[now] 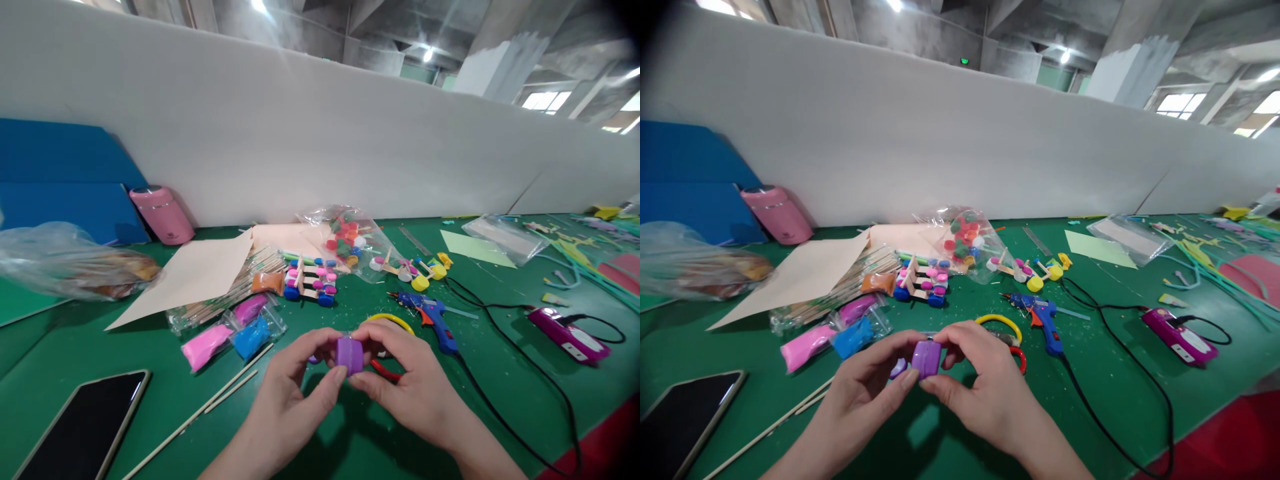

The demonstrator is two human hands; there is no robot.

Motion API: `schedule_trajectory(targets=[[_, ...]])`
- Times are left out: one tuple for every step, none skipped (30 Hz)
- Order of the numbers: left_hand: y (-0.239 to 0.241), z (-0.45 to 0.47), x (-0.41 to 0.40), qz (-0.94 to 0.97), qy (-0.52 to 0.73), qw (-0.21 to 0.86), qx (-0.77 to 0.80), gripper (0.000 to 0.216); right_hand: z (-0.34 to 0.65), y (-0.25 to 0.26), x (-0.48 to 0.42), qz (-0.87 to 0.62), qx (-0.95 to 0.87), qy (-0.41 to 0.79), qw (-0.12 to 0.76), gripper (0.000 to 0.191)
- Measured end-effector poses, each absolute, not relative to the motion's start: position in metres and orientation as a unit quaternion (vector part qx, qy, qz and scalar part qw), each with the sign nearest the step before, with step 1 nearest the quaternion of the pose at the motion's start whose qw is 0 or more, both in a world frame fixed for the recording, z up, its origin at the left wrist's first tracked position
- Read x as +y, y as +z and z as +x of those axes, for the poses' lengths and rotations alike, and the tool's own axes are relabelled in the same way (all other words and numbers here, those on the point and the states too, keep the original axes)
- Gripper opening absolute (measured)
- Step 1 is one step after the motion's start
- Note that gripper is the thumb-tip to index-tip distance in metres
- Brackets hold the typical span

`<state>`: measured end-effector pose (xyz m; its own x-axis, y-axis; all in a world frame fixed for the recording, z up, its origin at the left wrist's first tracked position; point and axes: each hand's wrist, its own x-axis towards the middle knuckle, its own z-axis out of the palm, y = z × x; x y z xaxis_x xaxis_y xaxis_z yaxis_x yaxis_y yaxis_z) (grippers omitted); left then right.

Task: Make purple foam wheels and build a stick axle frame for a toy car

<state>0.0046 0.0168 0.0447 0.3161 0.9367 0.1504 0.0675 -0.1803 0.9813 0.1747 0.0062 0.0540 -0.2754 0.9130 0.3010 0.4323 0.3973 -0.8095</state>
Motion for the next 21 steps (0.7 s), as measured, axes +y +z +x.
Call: schedule_trajectory(targets=[[0.045,0.005,0.017,0.635,0.431,0.506,0.393,0.023,0.175,0.054,0.006,-0.457,-0.737,0.306,0.392,0.028],[0.045,0.005,0.017,0.635,0.43,0.509,0.391,0.023,0.175,0.054,0.006,-0.458,-0.737,0.307,0.391,0.028],[0.045,0.005,0.017,0.634,0.429,0.511,0.391,0.023,0.175,0.054,0.006,-0.459,-0.737,0.307,0.391,0.028],[0.045,0.004,0.017,0.633,0.429,0.513,0.391,0.023,0.175,0.053,0.006,-0.459,-0.737,0.306,0.391,0.028],[0.044,0.004,0.018,0.631,0.429,0.514,0.392,0.023,0.175,0.053,0.006,-0.458,-0.737,0.305,0.392,0.028],[0.044,0.004,0.018,0.628,0.429,0.516,0.394,0.024,0.175,0.052,0.006,-0.458,-0.738,0.302,0.393,0.028],[0.043,0.004,0.018,0.625,0.431,0.518,0.394,0.024,0.174,0.052,0.006,-0.457,-0.738,0.3,0.395,0.028],[0.042,0.003,0.018,0.619,0.433,0.523,0.394,0.023,0.174,0.052,0.007,-0.456,-0.739,0.298,0.397,0.028],[0.041,0.003,0.018,0.611,0.435,0.533,0.391,0.023,0.174,0.052,0.007,-0.456,-0.74,0.296,0.397,0.028],[0.041,0.003,0.019,0.6,0.436,0.548,0.387,0.022,0.173,0.052,0.007,-0.455,-0.74,0.296,0.398,0.028],[0.04,0.003,0.019,0.584,0.436,0.567,0.383,0.02,0.173,0.053,0.008,-0.454,-0.74,0.297,0.398,0.028],[0.04,0.003,0.019,0.562,0.437,0.591,0.379,0.019,0.173,0.053,0.008,-0.454,-0.739,0.297,0.399,0.029],[0.039,0.003,0.02,0.536,0.438,0.616,0.376,0.018,0.172,0.053,0.009,-0.455,-0.739,0.297,0.398,0.031],[0.038,0.004,0.021,0.506,0.44,0.641,0.373,0.017,0.172,0.054,0.009,-0.458,-0.739,0.296,0.396,0.034],[0.038,0.004,0.021,0.476,0.444,0.662,0.37,0.017,0.171,0.054,0.01,-0.461,-0.739,0.297,0.392,0.038],[0.037,0.004,0.022,0.448,0.449,0.68,0.369,0.017,0.171,0.054,0.01,-0.464,-0.739,0.298,0.386,0.042],[0.036,0.005,0.022,0.425,0.452,0.693,0.366,0.018,0.171,0.054,0.011,-0.467,-0.739,0.3,0.381,0.045],[0.036,0.005,0.023,0.408,0.454,0.705,0.362,0.018,0.171,0.053,0.012,-0.47,-0.739,0.301,0.377,0.047],[0.035,0.006,0.024,0.394,0.456,0.713,0.358,0.018,0.171,0.052,0.012,-0.469,-0.74,0.302,0.376,0.047],[0.035,0.006,0.024,0.384,0.456,0.72,0.356,0.017,0.17,0.052,0.013,-0.468,-0.741,0.301,0.377,0.046],[0.035,0.007,0.024,0.377,0.456,0.724,0.354,0.016,0.17,0.051,0.014,-0.466,-0.742,0.299,0.379,0.045]])
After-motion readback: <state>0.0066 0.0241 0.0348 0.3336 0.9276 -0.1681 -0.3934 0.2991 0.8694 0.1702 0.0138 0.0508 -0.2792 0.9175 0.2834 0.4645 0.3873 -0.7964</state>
